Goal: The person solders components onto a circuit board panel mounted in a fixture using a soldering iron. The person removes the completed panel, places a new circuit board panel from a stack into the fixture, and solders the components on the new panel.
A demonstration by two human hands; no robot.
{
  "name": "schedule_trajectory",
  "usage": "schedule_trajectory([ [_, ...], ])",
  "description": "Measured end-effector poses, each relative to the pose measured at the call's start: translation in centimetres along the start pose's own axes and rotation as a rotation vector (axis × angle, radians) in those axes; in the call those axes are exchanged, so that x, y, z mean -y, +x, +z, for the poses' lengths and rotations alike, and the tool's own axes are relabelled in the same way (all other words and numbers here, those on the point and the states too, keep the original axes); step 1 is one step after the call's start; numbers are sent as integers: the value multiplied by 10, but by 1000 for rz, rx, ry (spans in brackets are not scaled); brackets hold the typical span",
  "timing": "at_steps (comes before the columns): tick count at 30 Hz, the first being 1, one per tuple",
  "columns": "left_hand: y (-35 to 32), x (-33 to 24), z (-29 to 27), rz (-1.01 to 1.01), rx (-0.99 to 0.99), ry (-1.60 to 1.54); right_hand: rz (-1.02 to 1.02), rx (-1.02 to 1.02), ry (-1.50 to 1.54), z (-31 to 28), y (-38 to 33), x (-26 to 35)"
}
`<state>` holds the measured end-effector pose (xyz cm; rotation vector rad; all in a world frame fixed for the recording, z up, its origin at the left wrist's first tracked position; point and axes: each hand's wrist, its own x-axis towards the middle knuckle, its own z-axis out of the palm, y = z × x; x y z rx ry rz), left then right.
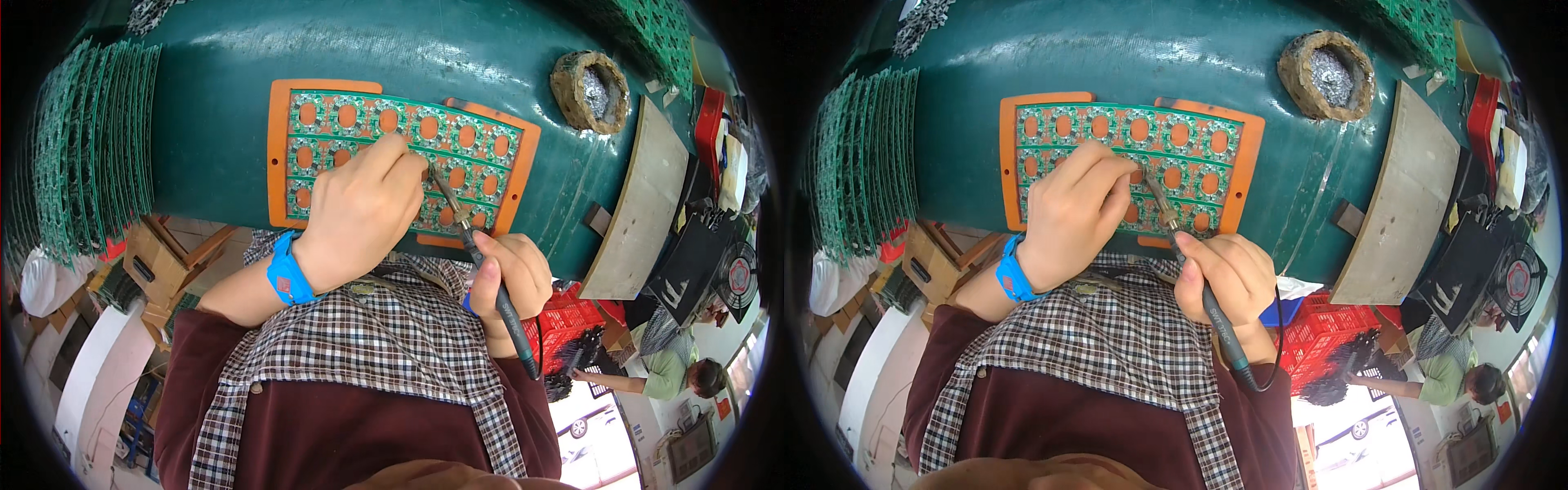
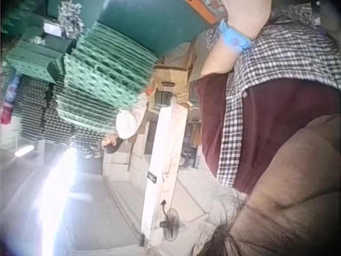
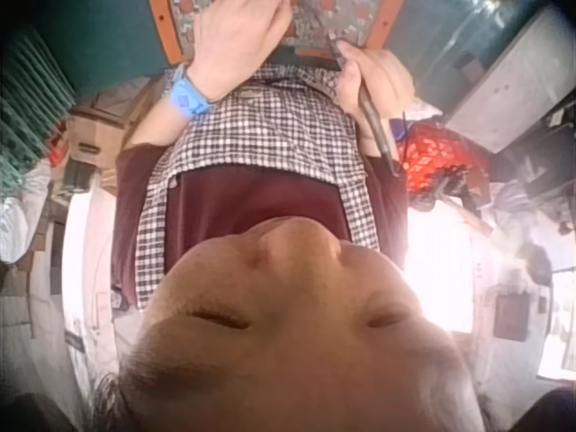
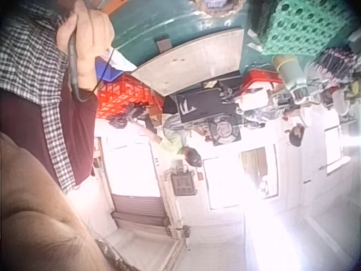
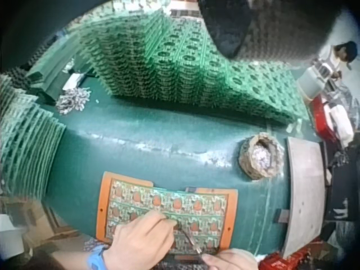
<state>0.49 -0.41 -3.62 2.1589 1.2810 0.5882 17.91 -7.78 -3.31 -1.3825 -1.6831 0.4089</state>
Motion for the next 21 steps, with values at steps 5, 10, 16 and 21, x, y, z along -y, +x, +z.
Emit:
schedule_trajectory([
  [5,4,3,-5,-35,42,-127,2,4,-14,-2,-9,3],
  [10,-17,1,-8,-65,55,-231,-30,-78,8,-12,-22,7],
  [16,-15,4,-6,81,-152,-61,7,-89,-6,-7,-15,10],
  [21,-14,7,1,97,-137,-33,88,-23,-35,0,-8,13],
])
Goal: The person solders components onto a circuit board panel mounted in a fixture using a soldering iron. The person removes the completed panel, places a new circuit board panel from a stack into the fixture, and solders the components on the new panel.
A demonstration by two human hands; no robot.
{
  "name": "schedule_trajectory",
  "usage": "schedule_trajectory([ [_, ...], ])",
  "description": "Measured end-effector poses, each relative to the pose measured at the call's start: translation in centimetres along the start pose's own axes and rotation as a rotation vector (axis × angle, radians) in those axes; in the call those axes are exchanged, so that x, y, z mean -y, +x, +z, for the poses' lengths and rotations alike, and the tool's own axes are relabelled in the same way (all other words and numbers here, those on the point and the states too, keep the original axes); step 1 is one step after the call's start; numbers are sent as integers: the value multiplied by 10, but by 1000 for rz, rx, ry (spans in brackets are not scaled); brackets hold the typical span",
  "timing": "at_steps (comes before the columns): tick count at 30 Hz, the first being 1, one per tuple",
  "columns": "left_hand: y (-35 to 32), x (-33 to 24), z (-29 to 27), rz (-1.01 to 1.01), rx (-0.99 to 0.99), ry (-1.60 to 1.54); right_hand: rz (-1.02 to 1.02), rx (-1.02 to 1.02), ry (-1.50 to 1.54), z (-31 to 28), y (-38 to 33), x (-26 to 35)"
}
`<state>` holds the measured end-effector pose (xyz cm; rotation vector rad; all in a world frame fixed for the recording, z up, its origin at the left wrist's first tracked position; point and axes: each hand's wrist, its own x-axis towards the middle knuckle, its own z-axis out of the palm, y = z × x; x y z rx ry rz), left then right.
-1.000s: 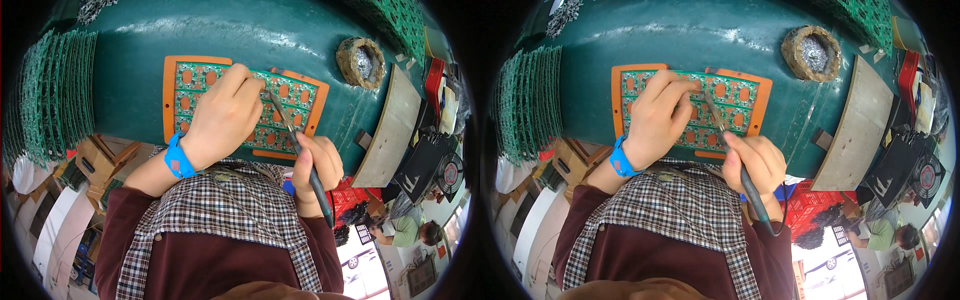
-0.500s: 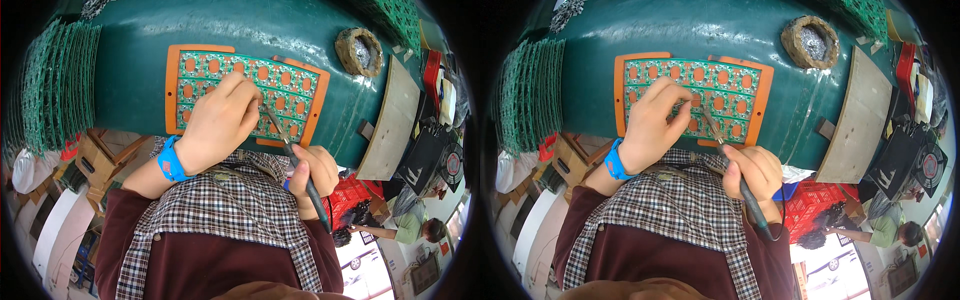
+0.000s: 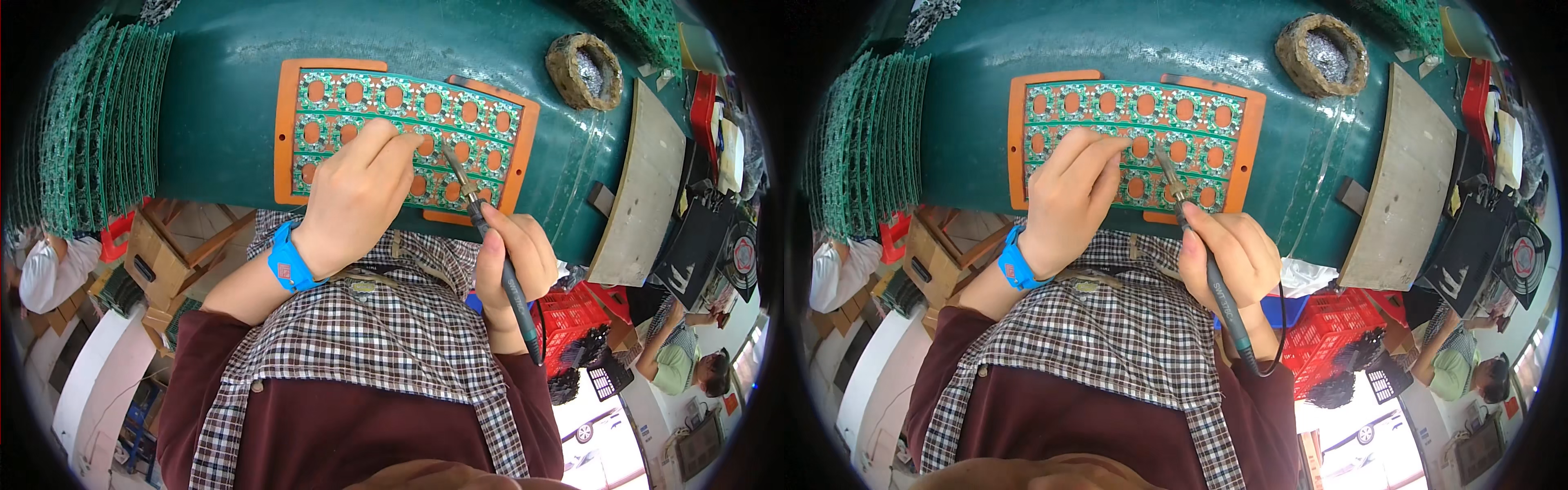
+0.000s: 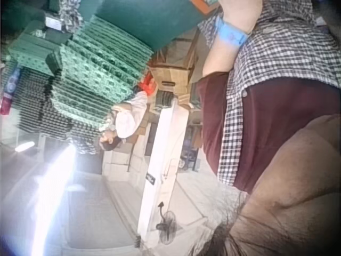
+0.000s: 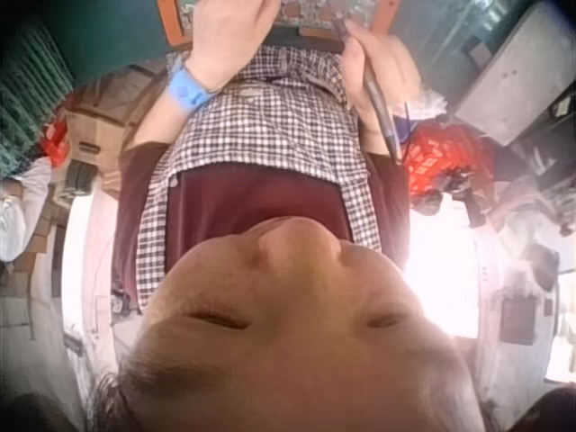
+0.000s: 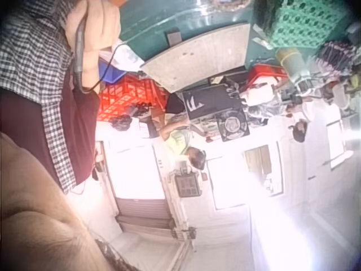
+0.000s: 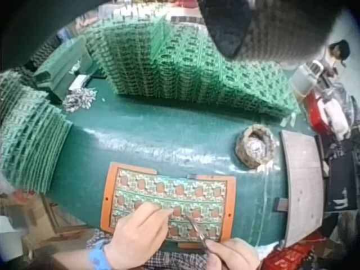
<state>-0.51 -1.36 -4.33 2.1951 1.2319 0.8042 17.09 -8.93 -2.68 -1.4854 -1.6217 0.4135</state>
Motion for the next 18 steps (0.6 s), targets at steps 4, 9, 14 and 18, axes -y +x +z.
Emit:
schedule_trajectory([
  [4,-2,-3,-2,-54,36,-15,-7,24,16,0,1,-3],
  [9,-18,-6,-9,-35,77,-72,-114,-69,17,-11,-16,-5],
  [14,-22,-7,-6,-38,64,-82,-95,-84,50,-8,-26,-4],
  [18,-27,-8,-6,-43,101,-41,-70,-90,51,-8,-29,-2],
])
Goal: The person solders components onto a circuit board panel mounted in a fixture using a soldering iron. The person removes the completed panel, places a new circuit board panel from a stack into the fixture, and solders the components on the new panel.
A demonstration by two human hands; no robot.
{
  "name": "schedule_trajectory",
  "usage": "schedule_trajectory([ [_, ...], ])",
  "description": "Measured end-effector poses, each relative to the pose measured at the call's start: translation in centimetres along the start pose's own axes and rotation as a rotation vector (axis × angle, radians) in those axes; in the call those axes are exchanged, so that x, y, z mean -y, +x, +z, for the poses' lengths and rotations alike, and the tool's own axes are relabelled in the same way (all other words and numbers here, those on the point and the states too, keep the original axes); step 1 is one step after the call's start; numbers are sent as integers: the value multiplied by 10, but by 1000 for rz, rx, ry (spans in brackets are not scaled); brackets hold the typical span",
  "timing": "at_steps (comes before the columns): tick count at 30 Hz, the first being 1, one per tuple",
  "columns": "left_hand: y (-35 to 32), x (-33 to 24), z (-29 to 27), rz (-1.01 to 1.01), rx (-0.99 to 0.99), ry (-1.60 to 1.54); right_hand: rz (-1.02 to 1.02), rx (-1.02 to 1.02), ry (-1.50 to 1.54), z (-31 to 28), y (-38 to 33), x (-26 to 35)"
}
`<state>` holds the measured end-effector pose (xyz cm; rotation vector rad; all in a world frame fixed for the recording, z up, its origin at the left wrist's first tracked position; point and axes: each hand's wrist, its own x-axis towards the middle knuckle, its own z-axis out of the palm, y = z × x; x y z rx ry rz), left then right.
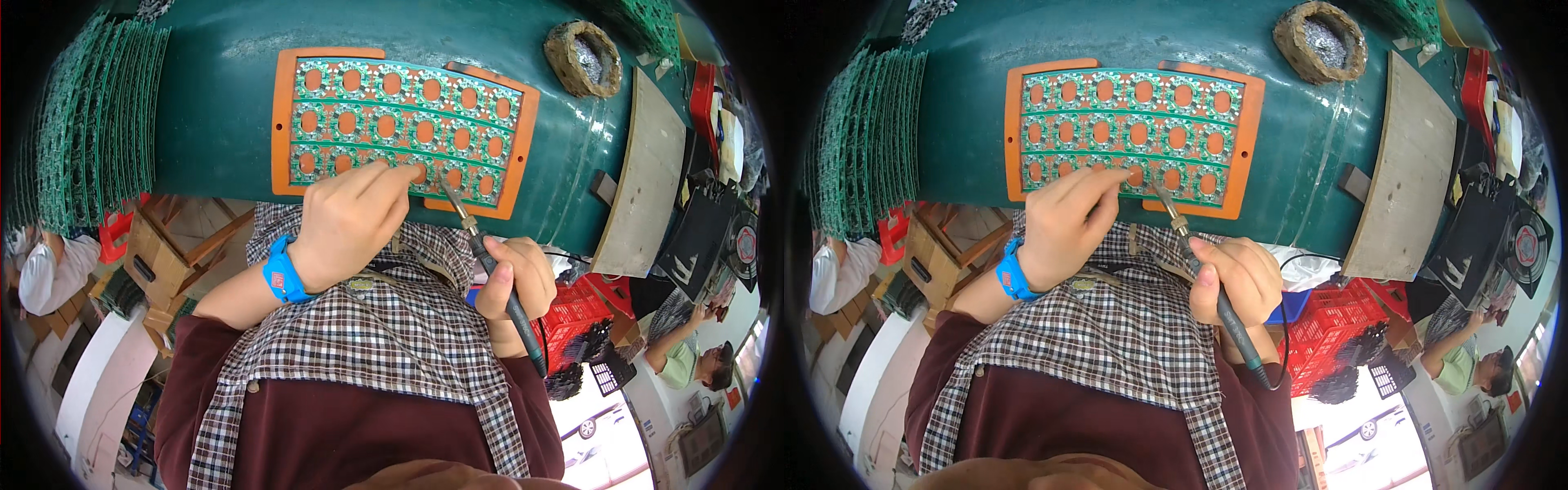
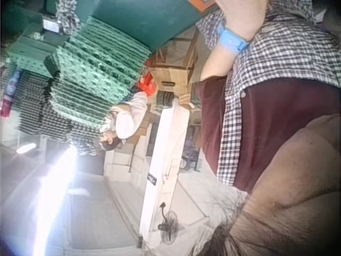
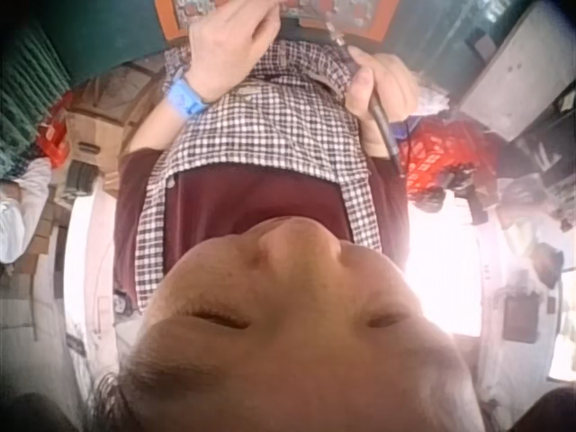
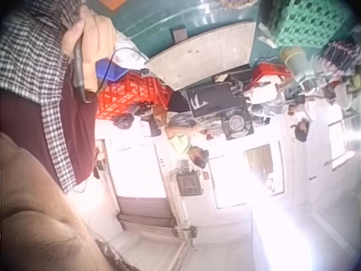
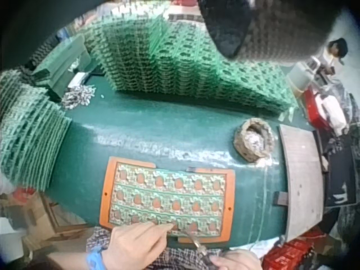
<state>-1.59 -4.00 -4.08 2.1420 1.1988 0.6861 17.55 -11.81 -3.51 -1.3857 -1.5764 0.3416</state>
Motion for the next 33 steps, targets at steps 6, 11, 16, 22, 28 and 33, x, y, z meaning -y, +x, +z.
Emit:
schedule_trajectory([
  [6,-2,3,7,55,-7,20,-20,40,-21,1,-1,-2],
  [11,0,2,7,46,27,46,-17,43,-26,6,-2,-1],
  [16,0,3,1,40,50,72,4,23,-8,0,-8,1],
  [22,-8,4,-5,-45,33,18,-41,40,12,9,-6,2],
  [28,2,0,9,29,-5,0,-36,85,-15,2,-4,-11],
  [33,15,-2,-1,26,-43,55,55,19,2,0,0,-8],
])
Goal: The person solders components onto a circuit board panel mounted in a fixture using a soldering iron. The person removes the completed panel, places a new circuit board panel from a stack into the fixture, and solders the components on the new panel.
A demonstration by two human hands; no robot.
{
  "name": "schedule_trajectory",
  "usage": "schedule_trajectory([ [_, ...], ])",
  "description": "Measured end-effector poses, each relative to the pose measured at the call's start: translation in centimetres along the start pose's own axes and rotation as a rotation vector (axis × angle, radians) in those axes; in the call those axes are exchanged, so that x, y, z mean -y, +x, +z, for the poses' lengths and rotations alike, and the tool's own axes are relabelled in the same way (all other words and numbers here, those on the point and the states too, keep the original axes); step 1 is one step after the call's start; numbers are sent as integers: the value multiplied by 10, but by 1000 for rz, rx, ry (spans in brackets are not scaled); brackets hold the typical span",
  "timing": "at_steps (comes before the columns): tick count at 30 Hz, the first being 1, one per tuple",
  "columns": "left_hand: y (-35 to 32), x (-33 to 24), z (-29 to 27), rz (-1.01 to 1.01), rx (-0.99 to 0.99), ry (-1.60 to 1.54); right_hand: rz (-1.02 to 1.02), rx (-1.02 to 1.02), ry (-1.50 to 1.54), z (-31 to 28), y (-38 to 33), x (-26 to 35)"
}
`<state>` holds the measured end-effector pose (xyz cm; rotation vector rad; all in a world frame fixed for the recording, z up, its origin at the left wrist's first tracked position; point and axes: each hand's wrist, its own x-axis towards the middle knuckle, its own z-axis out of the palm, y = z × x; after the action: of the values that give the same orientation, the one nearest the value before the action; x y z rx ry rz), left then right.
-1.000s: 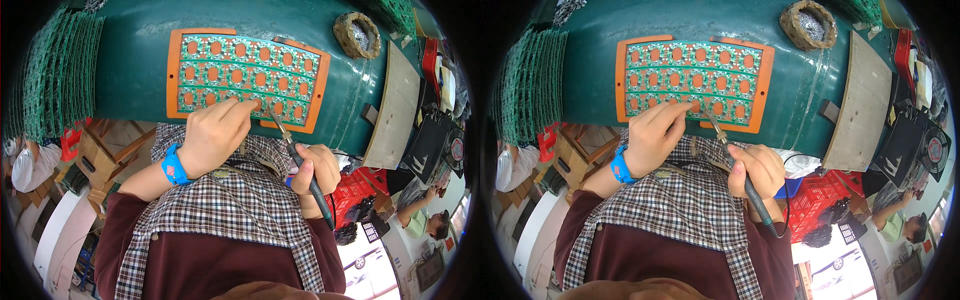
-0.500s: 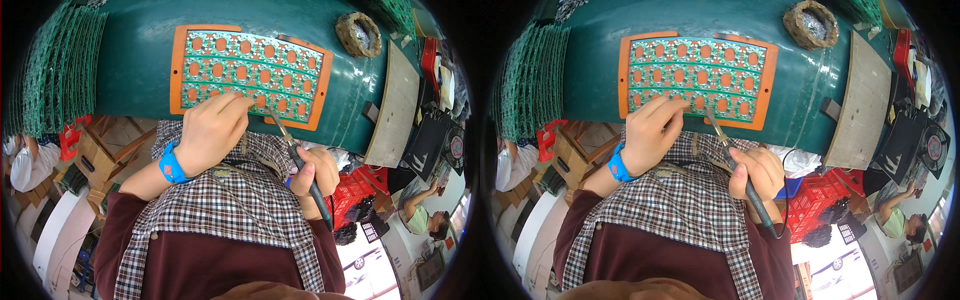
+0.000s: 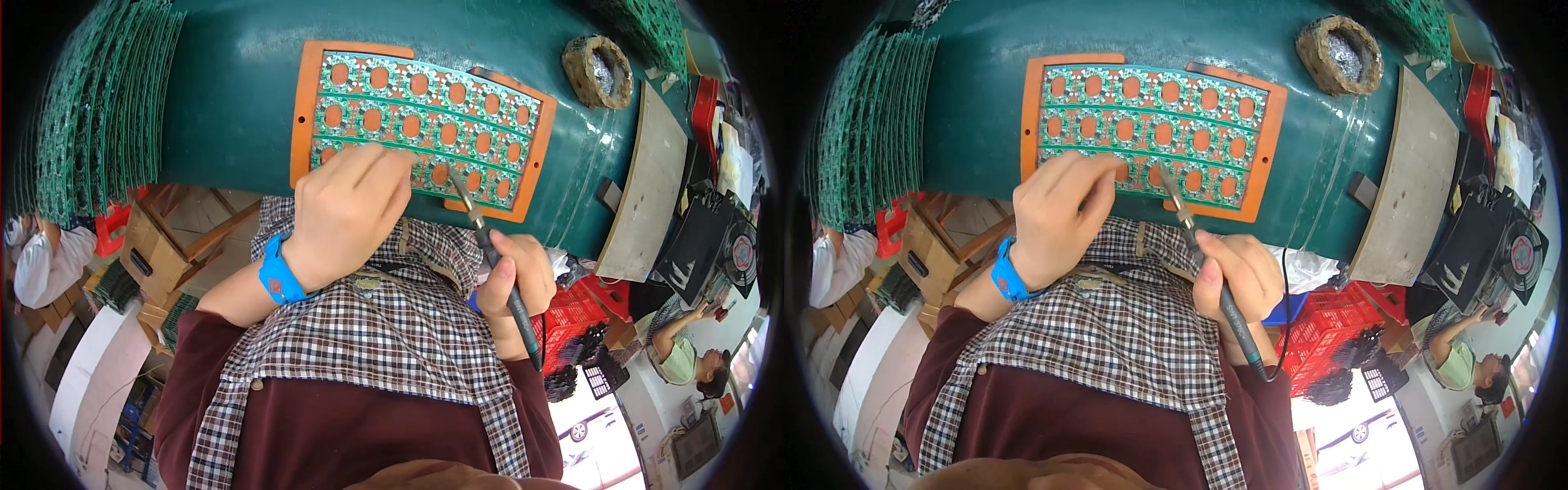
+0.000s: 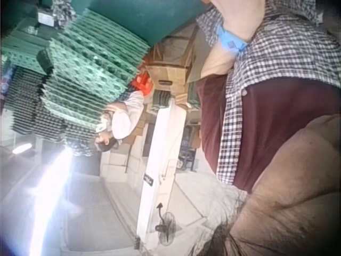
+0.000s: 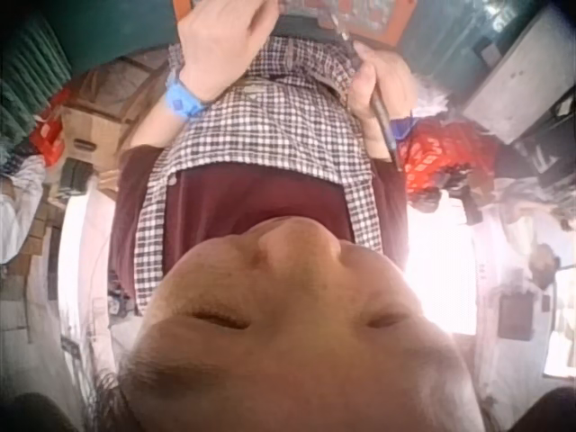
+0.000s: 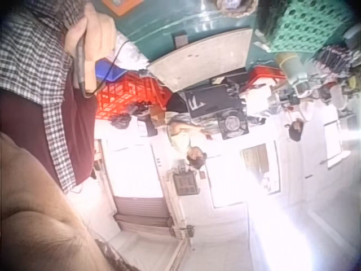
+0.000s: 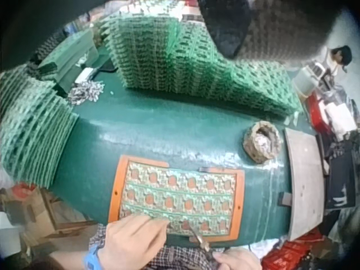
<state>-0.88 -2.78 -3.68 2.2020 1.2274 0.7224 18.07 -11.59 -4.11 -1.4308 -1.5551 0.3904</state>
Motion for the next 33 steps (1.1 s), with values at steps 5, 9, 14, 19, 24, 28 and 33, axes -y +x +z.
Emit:
schedule_trajectory([
  [5,10,10,15,-27,-57,20,-3,33,-44,10,17,-2],
  [9,9,13,15,39,-6,64,2,74,-40,11,18,0],
  [14,19,10,-1,19,32,80,1,20,-23,9,24,-1],
  [19,37,21,13,-38,-80,82,30,43,-55,17,44,-4],
  [24,39,22,14,4,-36,60,44,69,-55,20,47,-4],
  [28,42,21,6,-14,-40,84,-9,32,-78,20,49,-7],
  [33,46,25,11,-79,-116,29,-7,90,-51,26,60,-3],
])
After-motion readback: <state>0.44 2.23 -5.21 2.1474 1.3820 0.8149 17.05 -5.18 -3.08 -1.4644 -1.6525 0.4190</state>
